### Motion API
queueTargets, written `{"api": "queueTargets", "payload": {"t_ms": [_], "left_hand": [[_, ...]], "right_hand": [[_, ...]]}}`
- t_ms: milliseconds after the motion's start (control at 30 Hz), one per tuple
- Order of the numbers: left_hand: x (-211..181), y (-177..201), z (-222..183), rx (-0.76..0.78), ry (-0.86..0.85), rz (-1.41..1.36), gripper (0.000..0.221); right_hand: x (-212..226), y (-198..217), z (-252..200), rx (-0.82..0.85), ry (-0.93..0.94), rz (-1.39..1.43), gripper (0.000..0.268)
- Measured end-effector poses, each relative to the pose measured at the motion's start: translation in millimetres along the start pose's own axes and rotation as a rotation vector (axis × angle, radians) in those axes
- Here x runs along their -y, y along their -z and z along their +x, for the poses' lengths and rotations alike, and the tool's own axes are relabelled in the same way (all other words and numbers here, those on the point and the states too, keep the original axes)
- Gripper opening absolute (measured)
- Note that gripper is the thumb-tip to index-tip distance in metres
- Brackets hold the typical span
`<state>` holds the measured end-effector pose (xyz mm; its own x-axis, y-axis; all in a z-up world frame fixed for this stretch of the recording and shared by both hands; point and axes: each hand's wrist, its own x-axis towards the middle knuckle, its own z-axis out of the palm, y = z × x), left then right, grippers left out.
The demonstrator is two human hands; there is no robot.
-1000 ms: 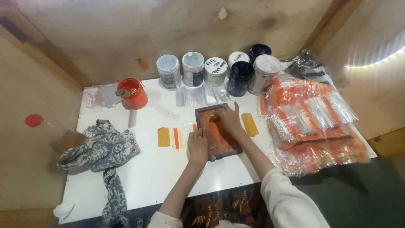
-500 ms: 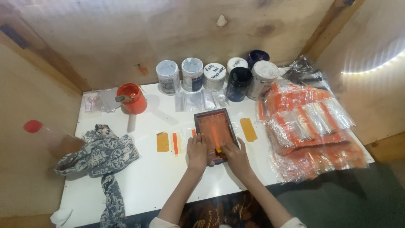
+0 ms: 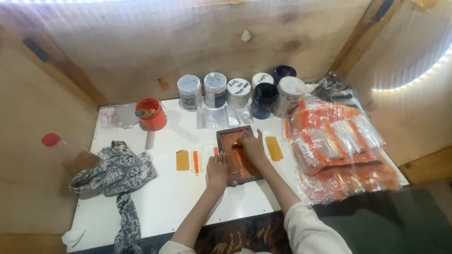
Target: Manually applying orange ink to small rectangular strips using a small screen-printing frame and a squeegee tool.
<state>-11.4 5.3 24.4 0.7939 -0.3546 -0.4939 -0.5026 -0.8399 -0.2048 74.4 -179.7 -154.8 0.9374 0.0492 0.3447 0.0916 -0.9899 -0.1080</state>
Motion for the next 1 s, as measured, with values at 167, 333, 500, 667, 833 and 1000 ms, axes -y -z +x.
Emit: {"api": "queueTargets", "payload": {"t_ms": [167, 333, 500, 667, 833, 1000], "left_hand": [[2.0, -5.6, -2.9, -0.018, -0.012, -0.015, 0.088], [0.7, -6.3, -3.5, -0.018, -0.006, -0.05, 0.082], [0.3, -2.9, -8.6, -0.004, 0.009, -0.094, 0.076], [1.2, 9.4, -21.0, 0.039, 0.017, -0.078, 0.083], [0.2, 10.3, -16.1, 0.057, 0.025, -0.1, 0.08], [-16.7, -72.7, 77.0, 0.017, 0.014, 0.007, 0.116]], "right_hand": [[17.3, 27.5, -74.9, 0.078, -0.039, 0.037, 0.017], [30.0, 68.1, -110.4, 0.053, -0.061, 0.061, 0.01], [-5.6, 35.7, -55.6, -0.08, -0.055, 0.005, 0.01], [-6.2, -0.4, -26.4, -0.06, -0.108, 0.03, 0.013], [13.5, -0.2, -54.9, 0.063, -0.243, 0.119, 0.016], [50.2, 62.1, -63.1, -0.032, -0.301, 0.27, 0.027]]}}
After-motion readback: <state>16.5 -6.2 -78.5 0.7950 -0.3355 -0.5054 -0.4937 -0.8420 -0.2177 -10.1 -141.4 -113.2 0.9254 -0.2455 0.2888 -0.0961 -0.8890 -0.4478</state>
